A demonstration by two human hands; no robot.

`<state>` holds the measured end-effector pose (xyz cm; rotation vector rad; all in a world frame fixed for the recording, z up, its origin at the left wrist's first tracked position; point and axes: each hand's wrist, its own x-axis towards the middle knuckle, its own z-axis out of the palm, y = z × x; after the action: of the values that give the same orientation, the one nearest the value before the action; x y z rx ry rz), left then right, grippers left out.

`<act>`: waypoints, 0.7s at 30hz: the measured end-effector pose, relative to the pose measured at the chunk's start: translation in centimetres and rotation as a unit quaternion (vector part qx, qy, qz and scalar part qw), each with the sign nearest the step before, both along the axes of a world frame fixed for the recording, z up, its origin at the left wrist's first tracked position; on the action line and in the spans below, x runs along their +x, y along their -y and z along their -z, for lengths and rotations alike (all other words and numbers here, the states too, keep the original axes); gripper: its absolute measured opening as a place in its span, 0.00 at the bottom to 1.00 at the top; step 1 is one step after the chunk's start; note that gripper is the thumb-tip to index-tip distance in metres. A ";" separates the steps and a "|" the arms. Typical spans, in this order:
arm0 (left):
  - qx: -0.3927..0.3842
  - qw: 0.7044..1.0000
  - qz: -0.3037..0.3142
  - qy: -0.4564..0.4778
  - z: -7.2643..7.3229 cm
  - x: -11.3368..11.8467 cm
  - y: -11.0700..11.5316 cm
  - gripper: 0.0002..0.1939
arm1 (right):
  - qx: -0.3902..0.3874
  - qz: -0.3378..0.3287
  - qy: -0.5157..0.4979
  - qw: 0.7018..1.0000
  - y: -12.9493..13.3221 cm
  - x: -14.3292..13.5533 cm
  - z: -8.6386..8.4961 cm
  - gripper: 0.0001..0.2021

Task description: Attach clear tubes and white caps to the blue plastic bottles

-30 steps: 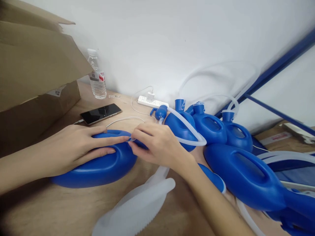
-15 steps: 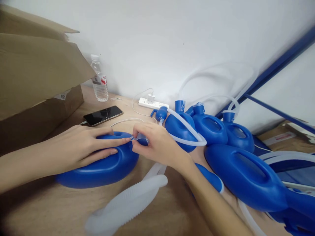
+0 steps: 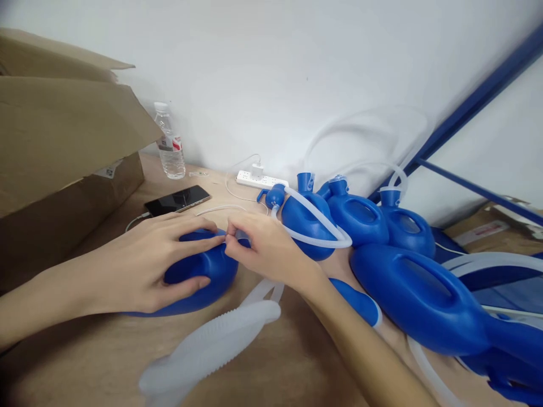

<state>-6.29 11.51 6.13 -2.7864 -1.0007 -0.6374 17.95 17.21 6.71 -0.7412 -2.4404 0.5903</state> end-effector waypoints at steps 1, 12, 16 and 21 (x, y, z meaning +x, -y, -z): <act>0.004 1.000 0.002 0.001 0.0 0.2 0.0 0.22 | 0.007 0.010 0.003 1.000 0.1 -0.1 0.0 0.05; 0.076 0.997 0.028 0.009 1.5 0.4 -0.3 0.16 | 0.009 0.049 -0.018 0.999 0.8 -0.9 0.1 0.04; 0.112 0.993 0.034 0.005 2.0 0.3 -0.3 0.19 | -0.010 0.023 -0.031 0.999 0.6 -0.9 0.0 0.08; 0.118 0.992 0.035 0.007 2.3 0.4 -0.3 0.20 | 0.004 0.036 -0.023 0.999 0.7 -0.6 0.3 0.05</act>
<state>-5.85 11.86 3.81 -2.6207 -0.7758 -0.7341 17.38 16.51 6.45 -0.8001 -2.3610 0.5627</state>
